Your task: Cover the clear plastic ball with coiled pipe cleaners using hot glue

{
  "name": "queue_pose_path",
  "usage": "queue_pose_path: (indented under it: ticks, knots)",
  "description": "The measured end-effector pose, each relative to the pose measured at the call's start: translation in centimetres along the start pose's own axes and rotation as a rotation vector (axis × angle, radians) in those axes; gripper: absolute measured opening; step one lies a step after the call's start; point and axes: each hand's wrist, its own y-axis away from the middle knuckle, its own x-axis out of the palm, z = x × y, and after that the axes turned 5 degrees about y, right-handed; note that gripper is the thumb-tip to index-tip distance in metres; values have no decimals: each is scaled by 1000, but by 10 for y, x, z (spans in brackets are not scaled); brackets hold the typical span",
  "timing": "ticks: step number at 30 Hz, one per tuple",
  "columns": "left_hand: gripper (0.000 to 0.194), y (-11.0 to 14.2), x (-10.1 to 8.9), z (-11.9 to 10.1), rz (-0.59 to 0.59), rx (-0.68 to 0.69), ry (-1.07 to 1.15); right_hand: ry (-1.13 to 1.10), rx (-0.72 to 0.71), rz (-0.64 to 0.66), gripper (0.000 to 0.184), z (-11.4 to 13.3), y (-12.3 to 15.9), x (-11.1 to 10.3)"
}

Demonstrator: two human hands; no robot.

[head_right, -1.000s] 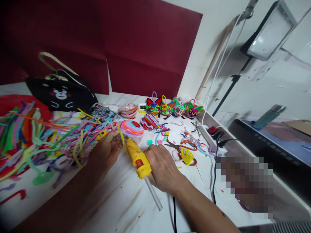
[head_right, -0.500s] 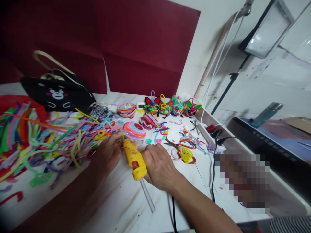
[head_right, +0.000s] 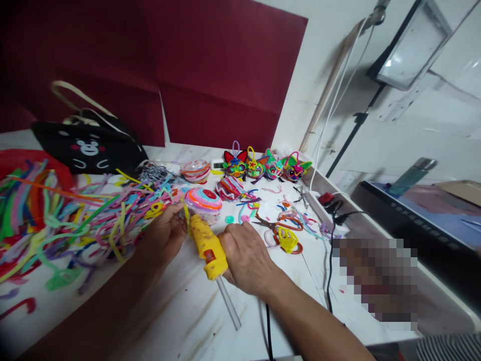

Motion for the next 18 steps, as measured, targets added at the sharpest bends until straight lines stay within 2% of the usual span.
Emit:
queue_pose_path:
  ticks: [18]
  knots:
    - [10, -11, -7, -9, -20, 21, -22, -4, 22, 5, 23, -1, -1, -4]
